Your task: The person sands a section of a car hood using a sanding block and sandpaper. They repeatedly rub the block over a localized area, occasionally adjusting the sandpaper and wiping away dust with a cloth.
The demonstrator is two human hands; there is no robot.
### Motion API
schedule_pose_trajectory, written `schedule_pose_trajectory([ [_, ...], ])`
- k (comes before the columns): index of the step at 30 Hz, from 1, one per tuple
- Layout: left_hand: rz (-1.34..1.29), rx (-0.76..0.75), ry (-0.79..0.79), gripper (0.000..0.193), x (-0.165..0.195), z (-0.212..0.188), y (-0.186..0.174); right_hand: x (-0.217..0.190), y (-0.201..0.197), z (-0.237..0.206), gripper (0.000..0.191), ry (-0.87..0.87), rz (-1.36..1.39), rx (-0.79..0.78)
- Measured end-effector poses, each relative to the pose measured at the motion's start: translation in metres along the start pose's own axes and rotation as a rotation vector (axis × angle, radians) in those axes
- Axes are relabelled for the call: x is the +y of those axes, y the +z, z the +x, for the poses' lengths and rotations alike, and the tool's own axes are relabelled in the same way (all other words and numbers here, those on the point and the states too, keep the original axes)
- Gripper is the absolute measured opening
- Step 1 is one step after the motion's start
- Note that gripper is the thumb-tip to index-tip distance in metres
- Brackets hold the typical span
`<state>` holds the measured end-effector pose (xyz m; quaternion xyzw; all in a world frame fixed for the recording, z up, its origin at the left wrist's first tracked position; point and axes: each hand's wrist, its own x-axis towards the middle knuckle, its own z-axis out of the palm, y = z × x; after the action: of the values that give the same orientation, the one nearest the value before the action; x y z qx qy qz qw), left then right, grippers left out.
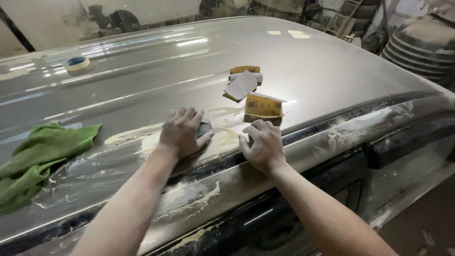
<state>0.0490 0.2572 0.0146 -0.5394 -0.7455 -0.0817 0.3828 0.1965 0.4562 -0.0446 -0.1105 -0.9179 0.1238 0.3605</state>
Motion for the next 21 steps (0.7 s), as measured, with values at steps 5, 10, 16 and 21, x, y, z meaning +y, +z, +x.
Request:
schedule_pose_trajectory([
  [5,-0.006,-0.042,0.008,0.059,0.000,-0.007,-0.003,0.002,0.002,-0.002,0.023,-0.053,0.039,0.058],
  [10,-0.003,-0.073,-0.012,0.059,0.000,0.001,0.004,0.004,0.004,-0.002,0.022,-0.063,0.017,0.050],
  [16,0.036,-0.040,0.050,0.059,0.000,-0.005,0.001,0.005,0.003,-0.001,0.020,-0.033,0.014,0.013],
  [21,0.031,-0.087,-0.013,0.062,-0.003,-0.006,0.000,0.005,0.002,-0.002,0.021,-0.080,-0.001,0.015],
])
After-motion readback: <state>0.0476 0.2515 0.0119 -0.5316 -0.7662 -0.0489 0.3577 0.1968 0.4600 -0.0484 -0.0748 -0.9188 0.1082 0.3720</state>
